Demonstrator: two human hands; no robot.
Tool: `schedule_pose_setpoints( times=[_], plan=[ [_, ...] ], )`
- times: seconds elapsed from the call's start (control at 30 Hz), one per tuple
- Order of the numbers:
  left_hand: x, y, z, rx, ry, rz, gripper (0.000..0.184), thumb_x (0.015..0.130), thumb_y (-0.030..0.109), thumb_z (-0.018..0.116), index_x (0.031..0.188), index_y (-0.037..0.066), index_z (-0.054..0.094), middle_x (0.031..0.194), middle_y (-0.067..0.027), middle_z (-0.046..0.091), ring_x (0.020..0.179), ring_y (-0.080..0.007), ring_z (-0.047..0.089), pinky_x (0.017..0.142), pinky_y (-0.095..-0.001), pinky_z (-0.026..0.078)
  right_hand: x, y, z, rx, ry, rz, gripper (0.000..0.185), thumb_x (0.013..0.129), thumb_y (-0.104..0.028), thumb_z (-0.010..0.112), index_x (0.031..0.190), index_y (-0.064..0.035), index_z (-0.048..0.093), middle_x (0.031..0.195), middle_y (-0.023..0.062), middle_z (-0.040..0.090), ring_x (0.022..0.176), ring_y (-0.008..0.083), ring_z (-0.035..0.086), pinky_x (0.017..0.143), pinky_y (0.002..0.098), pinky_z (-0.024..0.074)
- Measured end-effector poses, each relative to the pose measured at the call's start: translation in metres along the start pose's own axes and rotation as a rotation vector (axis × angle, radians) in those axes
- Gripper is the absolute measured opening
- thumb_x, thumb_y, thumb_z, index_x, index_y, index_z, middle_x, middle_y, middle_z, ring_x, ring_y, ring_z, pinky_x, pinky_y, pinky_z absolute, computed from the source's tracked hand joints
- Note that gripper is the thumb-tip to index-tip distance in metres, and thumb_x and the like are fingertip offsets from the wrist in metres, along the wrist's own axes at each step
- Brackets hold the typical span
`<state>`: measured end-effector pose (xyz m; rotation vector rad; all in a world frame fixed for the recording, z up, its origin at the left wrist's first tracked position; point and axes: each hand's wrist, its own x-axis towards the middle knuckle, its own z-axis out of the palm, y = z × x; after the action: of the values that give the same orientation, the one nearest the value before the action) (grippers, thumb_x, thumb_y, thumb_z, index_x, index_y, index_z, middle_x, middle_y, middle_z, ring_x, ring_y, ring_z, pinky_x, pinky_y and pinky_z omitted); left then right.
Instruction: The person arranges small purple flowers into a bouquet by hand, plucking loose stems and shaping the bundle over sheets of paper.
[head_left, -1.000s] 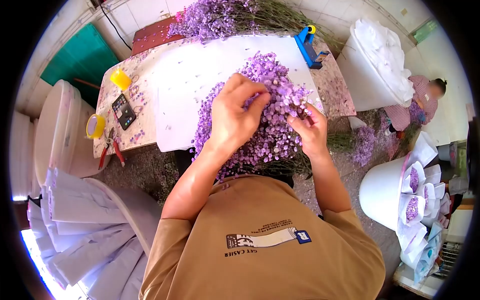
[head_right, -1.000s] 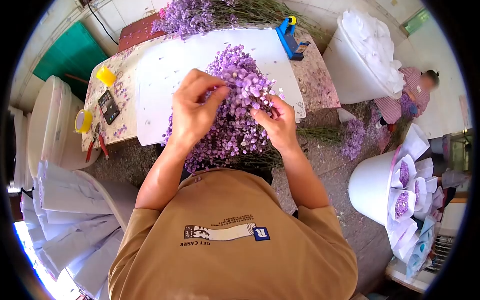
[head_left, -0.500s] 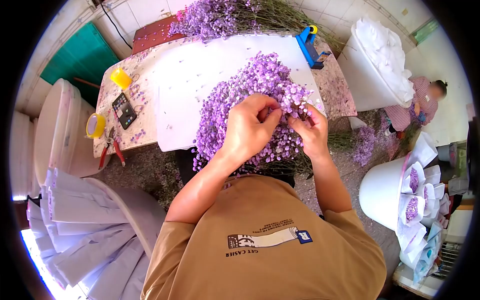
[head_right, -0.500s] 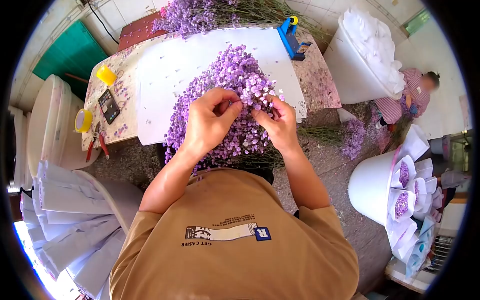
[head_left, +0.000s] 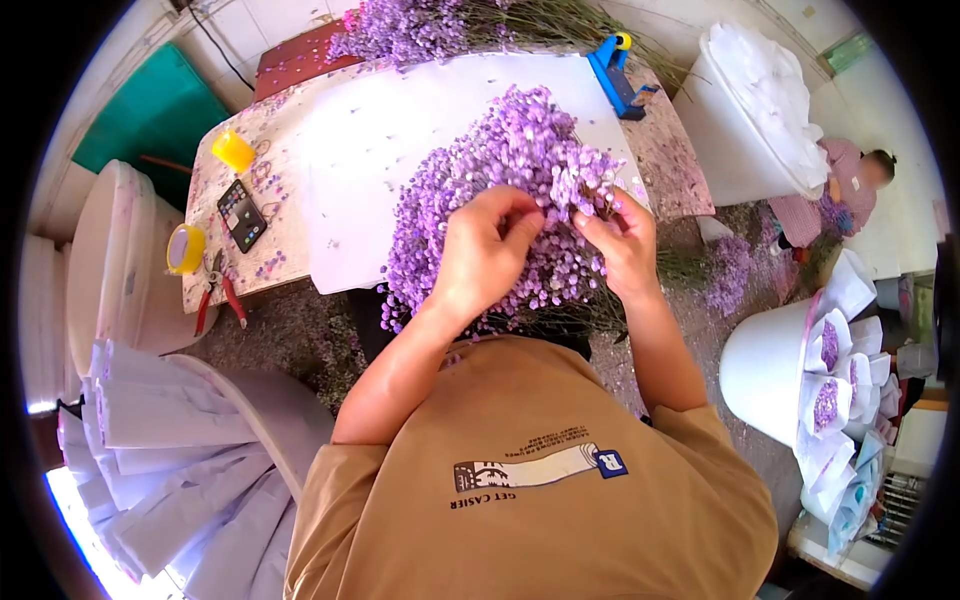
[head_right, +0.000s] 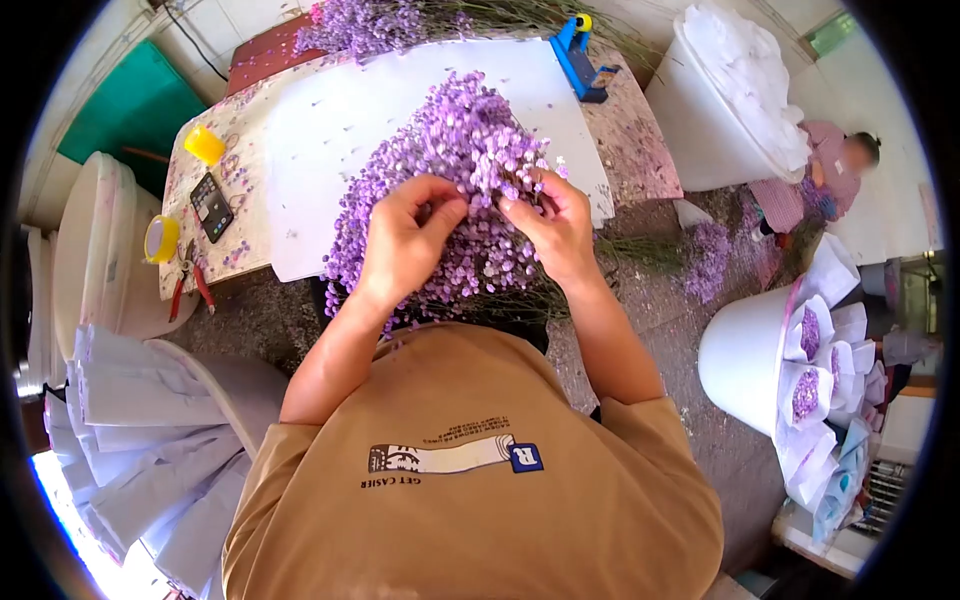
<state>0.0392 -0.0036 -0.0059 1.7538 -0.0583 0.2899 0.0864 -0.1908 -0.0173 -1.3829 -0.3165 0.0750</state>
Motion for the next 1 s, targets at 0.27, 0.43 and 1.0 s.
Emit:
schedule_pose_setpoints(
  times=[0.27,0.43,1.0],
  plan=[
    [-0.02,0.018,-0.023,-0.353,-0.296,-0.317,0.037,0.1,0.036,0.056,0.096,0.001,0.066,0.073,-0.0033,0.059,0.053,-0.0085,0.04,0.047,-0.0251,0.031,0.004,0.004,-0.003,-0.006,0.032,0.034,0.018,0.089,-0.002,0.07,0.107,-0.0018,0.069,0.089,-0.0059,0.062,0.076,0.0019,0.051,0.067,0.02,0.0397],
    [-0.047,0.004,0.019,0.514,-0.223,0.146,0.018,0.086,0.018,0.075,0.096,0.003,0.071,0.083,-0.0138,0.066,0.067,-0.0272,0.065,0.06,-0.0388,0.052,0.003,0.006,-0.006,-0.016,-0.01,0.049,0.017,0.089,-0.002,0.07,0.106,-0.0006,0.068,0.089,-0.0054,0.062,0.078,0.0023,0.052,0.068,0.0209,0.0415],
    [0.022,0.02,-0.034,-0.202,0.031,-0.134,0.022,0.095,0.017,0.067,0.108,0.0,0.064,0.074,0.0039,0.052,0.06,-0.0041,0.04,0.051,-0.0233,0.03,-0.006,0.003,-0.003,-0.072,-0.054,0.035,0.023,0.09,-0.006,0.072,0.111,0.002,0.068,0.088,-0.0031,0.064,0.074,0.0024,0.053,0.064,0.0193,0.0415]
  ],
)
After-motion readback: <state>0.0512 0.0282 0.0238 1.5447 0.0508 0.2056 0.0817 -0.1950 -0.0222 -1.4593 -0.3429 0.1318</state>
